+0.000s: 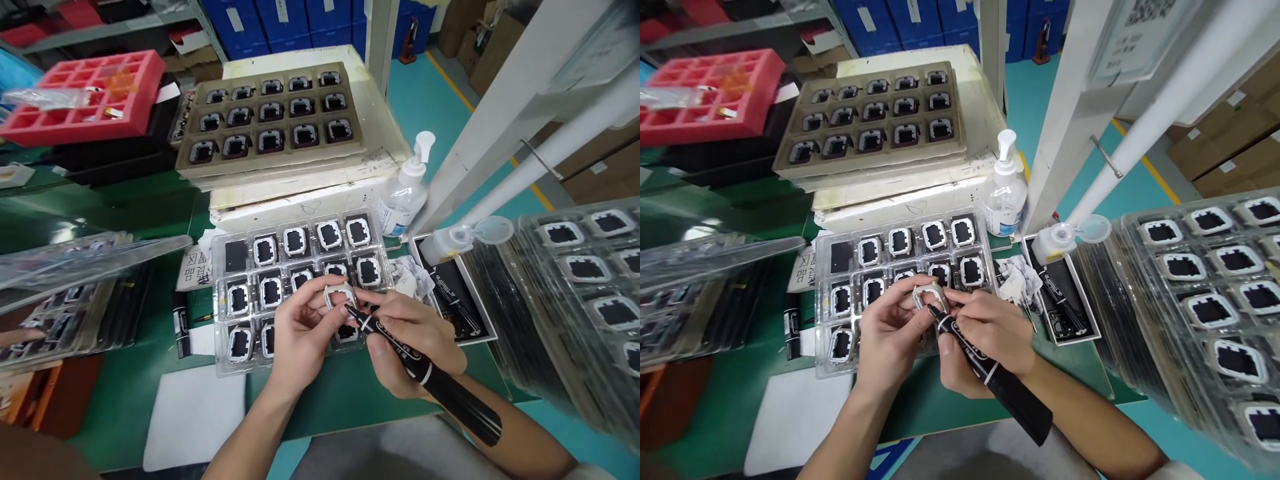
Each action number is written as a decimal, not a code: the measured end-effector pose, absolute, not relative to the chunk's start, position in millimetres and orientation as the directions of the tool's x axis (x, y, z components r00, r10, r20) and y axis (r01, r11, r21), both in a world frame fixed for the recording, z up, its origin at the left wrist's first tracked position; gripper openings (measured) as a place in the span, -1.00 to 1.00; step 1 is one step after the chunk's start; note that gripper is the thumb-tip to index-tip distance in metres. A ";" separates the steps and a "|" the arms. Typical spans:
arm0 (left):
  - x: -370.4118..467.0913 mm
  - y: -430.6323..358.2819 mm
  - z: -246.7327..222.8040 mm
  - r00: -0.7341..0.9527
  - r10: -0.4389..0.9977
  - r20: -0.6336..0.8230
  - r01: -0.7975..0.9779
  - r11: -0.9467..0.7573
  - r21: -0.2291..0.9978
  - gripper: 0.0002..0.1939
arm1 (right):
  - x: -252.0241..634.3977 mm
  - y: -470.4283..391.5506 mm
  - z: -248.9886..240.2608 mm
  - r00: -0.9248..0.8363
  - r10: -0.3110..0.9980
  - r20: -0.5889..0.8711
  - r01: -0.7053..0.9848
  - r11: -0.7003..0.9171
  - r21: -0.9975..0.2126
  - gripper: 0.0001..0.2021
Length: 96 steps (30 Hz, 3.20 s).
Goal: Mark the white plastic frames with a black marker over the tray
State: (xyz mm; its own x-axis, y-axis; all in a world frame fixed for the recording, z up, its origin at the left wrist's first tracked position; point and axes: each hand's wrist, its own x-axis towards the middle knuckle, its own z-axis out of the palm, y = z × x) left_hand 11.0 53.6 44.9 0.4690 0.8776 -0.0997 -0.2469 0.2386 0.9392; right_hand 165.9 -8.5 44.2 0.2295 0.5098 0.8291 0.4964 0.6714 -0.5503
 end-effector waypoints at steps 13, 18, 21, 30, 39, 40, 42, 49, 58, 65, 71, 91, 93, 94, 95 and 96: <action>12.2 42.2 41.7 0.332 0.940 0.080 0.076 -0.111 0.991 -0.73 | 162.4 -15.6 44.1 0.340 0.664 0.666 0.470 0.493 -0.732 -0.78; -12.4 85.1 64.2 0.129 0.982 0.137 0.130 -0.153 0.980 -0.67 | 166.8 -16.8 27.3 0.402 0.684 0.609 0.364 0.491 -0.792 -0.75; -41.4 125.6 76.9 -0.068 0.982 0.174 0.334 -0.142 0.932 -0.56 | 168.0 -15.7 21.1 0.387 0.694 0.608 0.349 0.500 -0.793 -0.77; -68.7 165.7 76.3 -0.089 0.967 0.237 0.807 -0.069 0.587 -0.77 | 171.1 -13.3 18.6 0.408 0.665 0.626 0.390 0.493 -0.778 -0.80; -60.3 151.9 74.1 -0.055 0.963 0.265 0.973 -0.007 0.230 -0.77 | 176.1 -19.6 8.9 0.442 0.674 0.592 0.441 0.411 -0.798 -0.84; -60.4 151.3 74.9 -0.040 0.967 0.250 0.978 -0.013 0.210 -0.72 | 176.2 -19.3 8.6 0.440 0.674 0.593 0.448 0.408 -0.796 -0.85; -59.8 149.5 76.7 -0.039 0.974 0.223 0.982 -0.003 0.187 -0.65 | 176.4 -18.4 8.1 0.446 0.667 0.597 0.460 0.401 -0.792 -0.85; -42.2 145.8 68.1 0.108 0.941 0.322 0.940 -0.202 0.274 -0.69 | 174.7 -13.6 7.3 0.465 0.647 0.605 0.481 0.389 -0.786 -0.87; -31.6 155.6 59.7 0.187 0.933 0.308 0.857 -0.308 0.414 -0.84 | 175.2 -14.0 1.7 0.477 0.645 0.596 0.436 0.415 -0.799 -0.84; -31.8 122.8 72.8 0.203 0.936 0.288 0.582 -0.351 0.733 -0.72 | 172.3 -16.2 9.5 0.449 0.704 0.550 0.361 0.420 -0.833 -0.89; -12.6 84.9 72.3 0.517 0.841 -0.162 -0.050 0.218 0.975 -0.61 | 166.1 -14.7 30.9 0.324 0.687 0.650 0.300 0.577 -0.760 -0.77; 10.0 60.7 43.3 0.431 0.890 0.147 0.124 -0.219 0.968 -0.86 | 158.9 -6.1 38.2 0.323 0.683 0.655 0.480 0.478 -0.736 -0.70; 11.1 61.1 44.0 0.430 0.889 0.156 0.143 -0.238 0.961 -0.88 | 159.9 -6.1 37.5 0.323 0.682 0.656 0.478 0.481 -0.735 -0.70; 11.6 61.1 44.5 0.431 0.888 0.158 0.148 -0.242 0.959 -0.88 | 160.4 -6.0 37.4 0.322 0.679 0.659 0.477 0.485 -0.733 -0.70; 12.0 61.0 44.9 0.432 0.888 0.159 0.151 -0.245 0.958 -0.88 | 160.9 -5.9 37.4 0.322 0.678 0.660 0.477 0.486 -0.732 -0.70; 12.4 60.8 45.1 0.432 0.887 0.161 0.153 -0.248 0.957 -0.88 | 161.3 -5.7 37.5 0.321 0.680 0.659 0.478 0.485 -0.732 -0.70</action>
State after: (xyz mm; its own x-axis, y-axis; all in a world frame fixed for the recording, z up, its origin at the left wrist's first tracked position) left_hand 12.4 60.8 45.1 0.4323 0.8873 0.1607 0.1529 -0.2478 0.9567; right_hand 161.3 -5.7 37.5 0.3209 0.6798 0.6595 0.4780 0.4849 -0.7324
